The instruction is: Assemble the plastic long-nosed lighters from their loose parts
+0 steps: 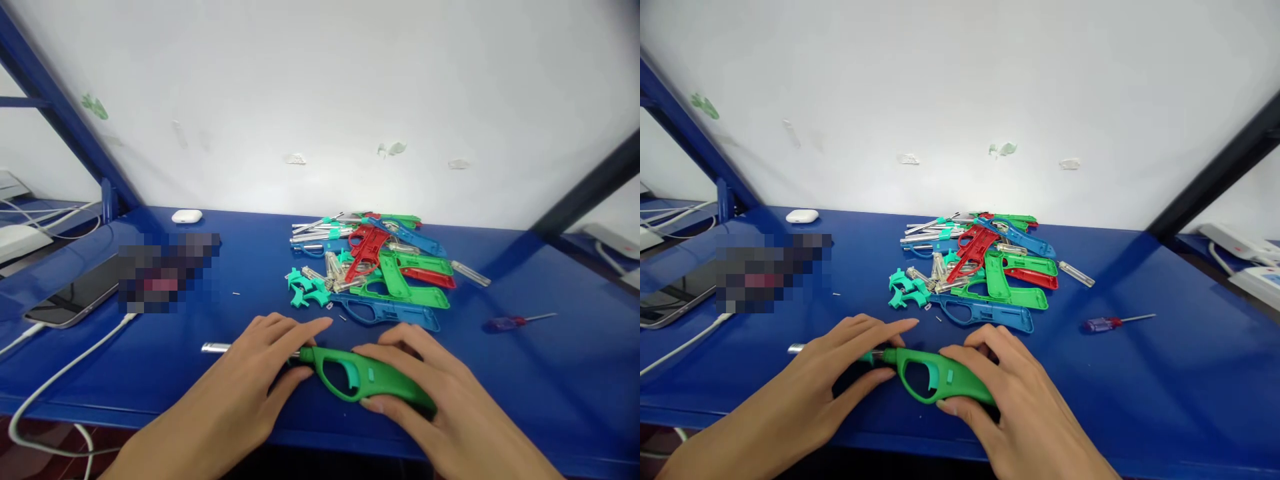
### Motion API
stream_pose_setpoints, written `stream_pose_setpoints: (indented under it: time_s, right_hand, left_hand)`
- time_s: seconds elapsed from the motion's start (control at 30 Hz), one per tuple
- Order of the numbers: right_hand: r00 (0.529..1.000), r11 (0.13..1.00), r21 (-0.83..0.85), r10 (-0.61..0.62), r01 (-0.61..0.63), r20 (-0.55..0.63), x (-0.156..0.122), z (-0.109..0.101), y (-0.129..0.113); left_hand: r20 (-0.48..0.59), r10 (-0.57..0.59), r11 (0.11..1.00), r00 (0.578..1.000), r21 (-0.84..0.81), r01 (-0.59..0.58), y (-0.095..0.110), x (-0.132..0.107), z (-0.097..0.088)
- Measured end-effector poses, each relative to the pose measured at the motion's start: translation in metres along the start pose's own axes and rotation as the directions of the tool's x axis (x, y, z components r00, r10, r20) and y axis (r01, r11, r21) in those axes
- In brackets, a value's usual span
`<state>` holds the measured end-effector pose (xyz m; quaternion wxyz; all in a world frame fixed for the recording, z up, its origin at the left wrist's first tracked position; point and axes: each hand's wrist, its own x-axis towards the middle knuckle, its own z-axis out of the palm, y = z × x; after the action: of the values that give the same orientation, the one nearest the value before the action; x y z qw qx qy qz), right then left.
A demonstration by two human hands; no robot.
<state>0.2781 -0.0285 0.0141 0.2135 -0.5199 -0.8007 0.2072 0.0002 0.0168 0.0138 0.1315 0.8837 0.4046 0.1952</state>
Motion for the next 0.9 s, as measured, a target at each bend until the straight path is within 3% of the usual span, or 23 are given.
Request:
stream_pose_setpoints:
  time_s: [0.23, 0.37, 0.43, 0.57, 0.63, 0.77, 0.9]
  right_hand:
    - [0.999, 1.000, 0.029, 0.008, -0.007, -0.045, -0.004, -0.002, -0.004]
    - [0.989, 0.999, 0.052, 0.020, -0.013, -0.145, -0.007, -0.004, -0.003]
    - [0.966, 0.998, 0.050, 0.040, -0.028, -0.255, -0.008, -0.004, -0.002]
    - [0.876, 0.992, 0.032, 0.120, -0.119, -0.467, -0.009, -0.007, 0.007]
    - [0.861, 0.986, -0.019, 0.135, -0.165, -0.490, -0.012, -0.009, 0.016]
    - [0.885, 0.968, -0.161, 0.102, -0.193, -0.454, -0.020, -0.013, 0.033]
    - [0.869, 0.955, -0.229, 0.055, -0.190, -0.492, -0.028, -0.015, 0.031]
  left_hand:
    - [-0.077, -0.036, 0.993, 0.996, -0.117, 0.027, 0.002, 0.004, 0.003]
    - [-0.110, -0.047, 0.991, 0.993, -0.128, 0.033, 0.002, 0.004, 0.002]
    - [-0.125, -0.035, 0.991, 0.992, -0.130, 0.019, 0.003, 0.004, 0.002]
    - [-0.171, 0.022, 0.994, 0.985, -0.104, -0.041, 0.003, 0.007, 0.003]
    - [-0.178, 0.057, 0.992, 0.982, -0.104, -0.076, 0.003, 0.007, 0.004]
    - [-0.150, 0.098, 0.992, 0.984, -0.063, -0.108, 0.002, 0.005, 0.003]
    - [-0.135, 0.156, 0.988, 0.978, 0.041, -0.152, 0.006, 0.002, 0.002]
